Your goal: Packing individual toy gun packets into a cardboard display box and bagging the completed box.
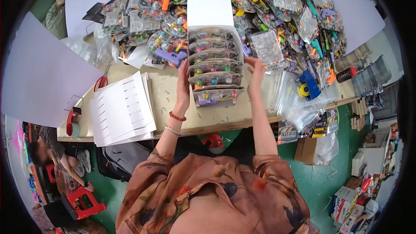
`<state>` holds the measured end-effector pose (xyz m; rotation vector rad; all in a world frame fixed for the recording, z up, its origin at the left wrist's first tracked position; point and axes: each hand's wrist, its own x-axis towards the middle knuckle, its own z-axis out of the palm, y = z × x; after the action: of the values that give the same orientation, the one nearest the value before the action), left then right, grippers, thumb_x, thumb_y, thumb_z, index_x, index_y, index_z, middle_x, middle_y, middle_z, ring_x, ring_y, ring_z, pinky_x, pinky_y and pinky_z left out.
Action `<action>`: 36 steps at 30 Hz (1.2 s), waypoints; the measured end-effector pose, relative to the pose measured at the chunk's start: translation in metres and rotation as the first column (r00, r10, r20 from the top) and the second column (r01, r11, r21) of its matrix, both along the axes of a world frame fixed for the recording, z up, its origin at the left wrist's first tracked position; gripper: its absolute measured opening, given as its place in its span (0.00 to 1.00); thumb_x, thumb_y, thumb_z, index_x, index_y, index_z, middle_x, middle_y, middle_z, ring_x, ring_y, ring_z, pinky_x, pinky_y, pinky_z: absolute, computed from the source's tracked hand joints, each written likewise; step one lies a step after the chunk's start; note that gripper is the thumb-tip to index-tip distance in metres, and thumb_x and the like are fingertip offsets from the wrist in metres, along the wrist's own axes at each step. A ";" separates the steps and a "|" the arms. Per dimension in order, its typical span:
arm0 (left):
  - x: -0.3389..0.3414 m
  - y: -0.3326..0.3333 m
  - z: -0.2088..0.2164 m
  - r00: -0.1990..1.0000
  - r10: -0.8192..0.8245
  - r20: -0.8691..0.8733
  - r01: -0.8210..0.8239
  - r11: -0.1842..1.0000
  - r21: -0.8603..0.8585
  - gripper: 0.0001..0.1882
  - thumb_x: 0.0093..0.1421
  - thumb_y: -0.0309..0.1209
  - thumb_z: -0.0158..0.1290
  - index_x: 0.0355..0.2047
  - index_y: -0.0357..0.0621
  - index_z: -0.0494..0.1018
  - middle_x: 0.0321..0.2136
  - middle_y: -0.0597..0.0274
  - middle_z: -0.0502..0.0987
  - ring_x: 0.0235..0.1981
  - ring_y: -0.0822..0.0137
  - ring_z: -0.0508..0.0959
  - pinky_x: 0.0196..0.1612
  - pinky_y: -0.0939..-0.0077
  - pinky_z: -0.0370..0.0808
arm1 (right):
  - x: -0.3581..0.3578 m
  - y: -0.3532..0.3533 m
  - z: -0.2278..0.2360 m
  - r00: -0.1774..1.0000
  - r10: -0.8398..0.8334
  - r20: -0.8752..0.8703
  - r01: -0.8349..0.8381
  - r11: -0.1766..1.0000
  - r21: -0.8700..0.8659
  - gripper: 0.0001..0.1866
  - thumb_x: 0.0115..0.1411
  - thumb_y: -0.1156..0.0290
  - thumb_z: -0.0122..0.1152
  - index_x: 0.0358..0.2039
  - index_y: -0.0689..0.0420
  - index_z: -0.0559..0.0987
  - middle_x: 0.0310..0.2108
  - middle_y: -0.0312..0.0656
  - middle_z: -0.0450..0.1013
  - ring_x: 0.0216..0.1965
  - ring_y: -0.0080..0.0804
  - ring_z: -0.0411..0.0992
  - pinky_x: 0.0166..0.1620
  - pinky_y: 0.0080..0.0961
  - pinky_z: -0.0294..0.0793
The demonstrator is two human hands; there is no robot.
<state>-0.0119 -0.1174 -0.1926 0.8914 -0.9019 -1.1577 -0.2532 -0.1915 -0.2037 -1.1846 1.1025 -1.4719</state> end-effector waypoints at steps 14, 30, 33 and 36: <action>0.039 0.031 0.065 0.989 0.104 -0.106 -0.098 0.993 0.059 0.25 0.67 0.43 0.35 0.55 0.36 0.60 0.47 0.48 0.71 0.46 0.59 0.73 0.50 0.68 0.69 | 0.020 -0.098 0.121 0.855 0.511 -0.083 -0.517 0.854 -0.063 0.35 0.61 0.37 0.31 0.37 0.56 0.76 0.43 0.41 0.73 0.49 0.31 0.66 0.56 0.37 0.55; 0.030 0.047 0.127 0.865 -0.424 0.269 0.443 0.897 -0.011 0.38 0.51 0.18 0.57 0.61 0.41 0.54 0.52 0.58 0.69 0.44 0.73 0.71 0.46 0.78 0.72 | 0.000 0.098 0.164 0.800 0.524 -0.292 -0.497 0.852 0.167 0.45 0.44 0.78 0.68 0.62 0.51 0.57 0.36 0.38 0.72 0.33 0.21 0.69 0.38 0.19 0.69; 0.023 0.047 0.137 0.838 -0.351 0.419 0.391 0.921 -0.011 0.37 0.51 0.17 0.56 0.61 0.40 0.55 0.54 0.57 0.67 0.46 0.73 0.70 0.47 0.78 0.72 | -0.003 0.090 0.158 0.862 0.396 -0.315 -0.412 0.911 0.018 0.36 0.43 0.82 0.67 0.55 0.54 0.68 0.26 0.29 0.63 0.27 0.18 0.65 0.33 0.16 0.68; 0.020 0.046 0.134 0.799 -0.220 0.559 0.323 0.942 -0.091 0.37 0.51 0.17 0.56 0.61 0.40 0.55 0.54 0.57 0.67 0.46 0.73 0.71 0.46 0.79 0.72 | -0.001 0.091 0.158 0.884 0.317 -0.343 -0.319 0.946 0.052 0.29 0.43 0.82 0.67 0.49 0.55 0.75 0.23 0.27 0.59 0.23 0.17 0.61 0.28 0.16 0.66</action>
<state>0.0078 -0.0715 -0.0584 0.9770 -1.6260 -1.0516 -0.2547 -0.1008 -0.0454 -1.5905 1.0693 -1.0358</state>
